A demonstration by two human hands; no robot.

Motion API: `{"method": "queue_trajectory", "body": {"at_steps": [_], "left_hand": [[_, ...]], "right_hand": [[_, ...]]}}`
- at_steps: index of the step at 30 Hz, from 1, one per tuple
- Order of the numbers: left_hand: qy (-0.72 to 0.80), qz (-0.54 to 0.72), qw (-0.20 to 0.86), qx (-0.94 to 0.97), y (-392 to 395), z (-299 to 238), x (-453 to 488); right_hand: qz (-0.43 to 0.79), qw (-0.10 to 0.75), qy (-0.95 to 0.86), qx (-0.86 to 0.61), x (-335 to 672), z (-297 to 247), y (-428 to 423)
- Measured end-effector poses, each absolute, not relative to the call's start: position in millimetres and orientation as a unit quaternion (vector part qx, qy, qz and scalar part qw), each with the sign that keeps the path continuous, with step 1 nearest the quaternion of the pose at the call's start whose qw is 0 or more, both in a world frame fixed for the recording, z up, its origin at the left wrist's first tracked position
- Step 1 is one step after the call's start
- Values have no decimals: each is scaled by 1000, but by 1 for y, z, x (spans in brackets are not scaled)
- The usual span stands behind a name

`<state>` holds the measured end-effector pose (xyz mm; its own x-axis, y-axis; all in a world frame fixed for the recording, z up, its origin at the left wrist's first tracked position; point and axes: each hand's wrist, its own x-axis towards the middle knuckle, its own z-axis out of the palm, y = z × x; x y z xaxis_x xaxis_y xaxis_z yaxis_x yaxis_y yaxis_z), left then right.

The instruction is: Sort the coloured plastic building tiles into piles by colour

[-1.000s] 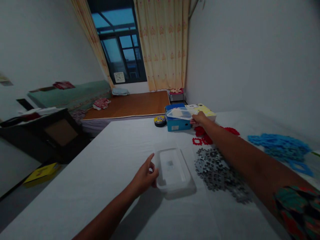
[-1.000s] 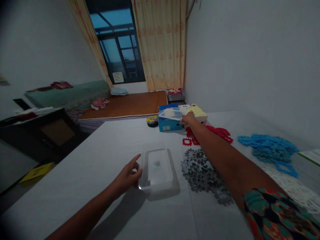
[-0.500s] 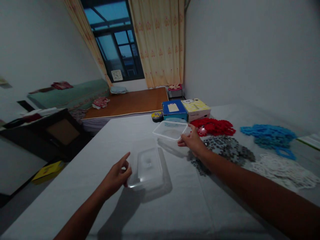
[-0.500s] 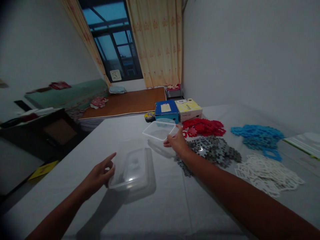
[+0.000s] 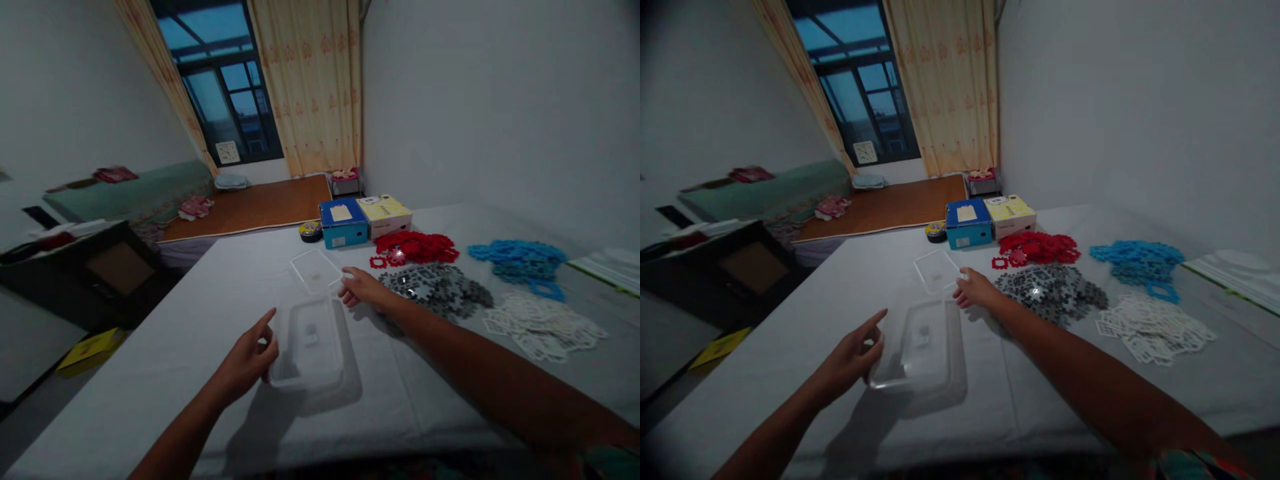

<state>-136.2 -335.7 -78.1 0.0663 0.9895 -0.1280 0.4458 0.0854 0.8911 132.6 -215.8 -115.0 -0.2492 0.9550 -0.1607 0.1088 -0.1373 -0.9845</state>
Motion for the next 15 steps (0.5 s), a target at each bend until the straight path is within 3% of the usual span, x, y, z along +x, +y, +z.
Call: {"method": "queue_trajectory", "body": {"at_steps": [4,7,9,12,15], "left_hand": [[578,311,429,620,-319,-86,-111],[571,303,428,632,-303,-98,-97],[572,301,419,638,-296,-104,-92],[580,305,407,636,-292,-108,-89],[594,293,410,627,-292,-109,-91]], "right_hand": [[394,457,-666,-438,198,-86,-245],[187,507,-679,-497,273,-68,-250],[65,498,-649,-572,337,-65,-245],[-50,368,-610,-700,430,-78,-231],[-27,151,-607,-780,493,-99,-215]]}}
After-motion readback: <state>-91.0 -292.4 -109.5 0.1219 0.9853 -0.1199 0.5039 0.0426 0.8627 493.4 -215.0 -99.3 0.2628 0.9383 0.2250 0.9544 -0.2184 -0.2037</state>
